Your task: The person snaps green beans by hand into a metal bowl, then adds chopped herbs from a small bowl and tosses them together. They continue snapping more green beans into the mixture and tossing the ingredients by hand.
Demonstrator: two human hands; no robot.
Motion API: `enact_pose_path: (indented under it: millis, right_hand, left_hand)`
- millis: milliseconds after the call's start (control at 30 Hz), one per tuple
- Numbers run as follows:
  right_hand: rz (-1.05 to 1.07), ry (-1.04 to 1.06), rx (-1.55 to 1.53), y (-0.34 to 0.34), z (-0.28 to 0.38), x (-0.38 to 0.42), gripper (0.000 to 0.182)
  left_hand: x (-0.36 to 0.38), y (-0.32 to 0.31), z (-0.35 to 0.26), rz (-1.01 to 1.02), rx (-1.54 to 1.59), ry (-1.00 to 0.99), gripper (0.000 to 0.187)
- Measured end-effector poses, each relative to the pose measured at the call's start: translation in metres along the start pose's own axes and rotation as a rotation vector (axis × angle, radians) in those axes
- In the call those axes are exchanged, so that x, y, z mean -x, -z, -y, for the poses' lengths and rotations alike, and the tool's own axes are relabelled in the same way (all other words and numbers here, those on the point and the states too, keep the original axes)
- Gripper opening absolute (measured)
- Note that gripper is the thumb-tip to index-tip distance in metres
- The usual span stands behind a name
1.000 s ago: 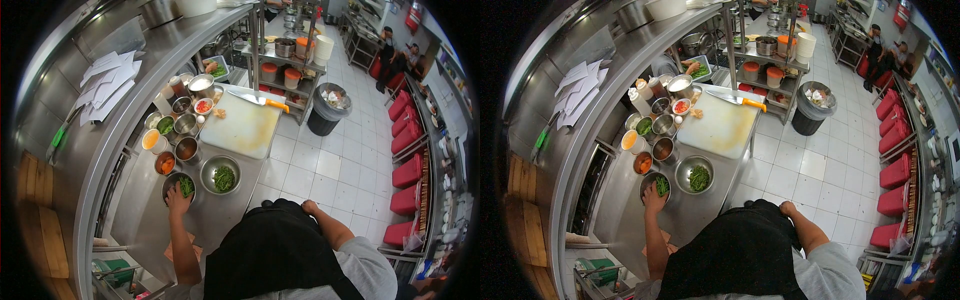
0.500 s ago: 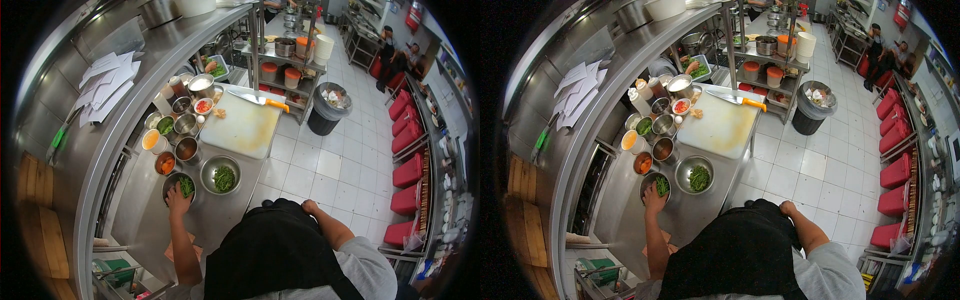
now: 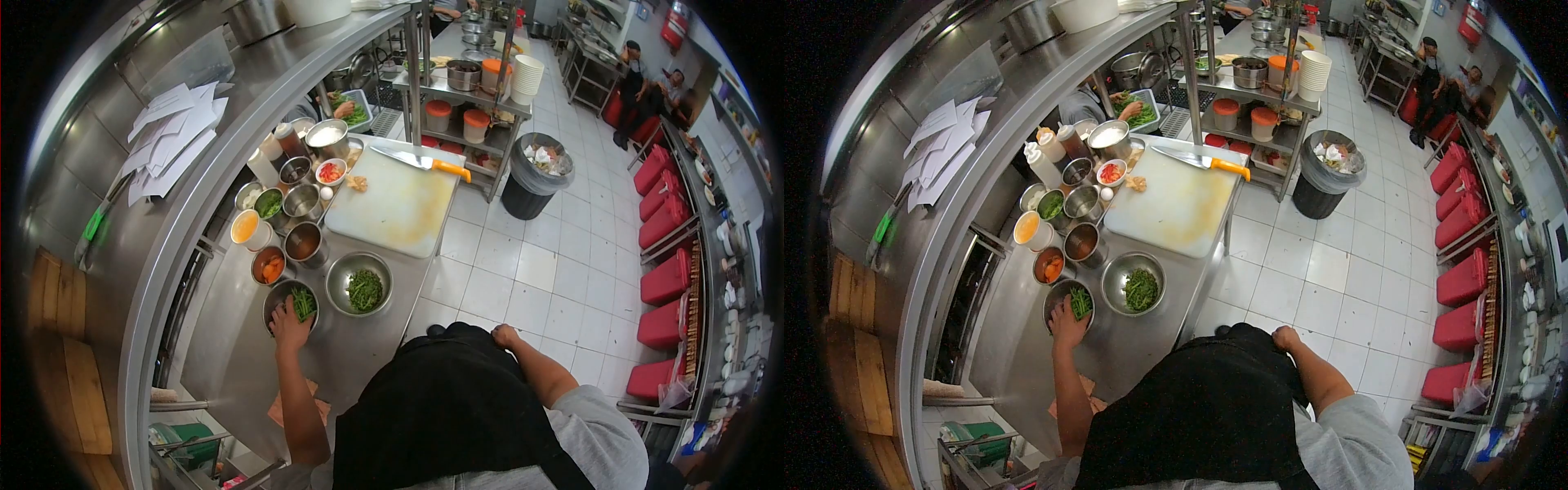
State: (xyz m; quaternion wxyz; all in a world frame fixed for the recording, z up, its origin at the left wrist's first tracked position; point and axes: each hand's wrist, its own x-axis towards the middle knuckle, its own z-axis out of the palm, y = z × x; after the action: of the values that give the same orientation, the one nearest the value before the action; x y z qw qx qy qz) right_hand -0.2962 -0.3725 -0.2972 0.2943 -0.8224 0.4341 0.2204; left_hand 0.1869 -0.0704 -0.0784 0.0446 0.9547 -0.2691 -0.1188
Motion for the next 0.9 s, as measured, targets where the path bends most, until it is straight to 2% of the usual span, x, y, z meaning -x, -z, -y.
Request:
enact_pose_path:
  millis: [533,900]
  right_hand:
    - [-0.031,0.055,-0.022,0.004,0.002,0.006,0.039]
    - [-0.069,-0.02,-0.109,-0.003,0.001,-0.003,0.042]
  left_hand:
    - [0.002,0.003,-0.002,0.0,0.018,-0.004,0.081]
    - [0.001,0.005,-0.003,0.016,-0.014,0.004,0.083]
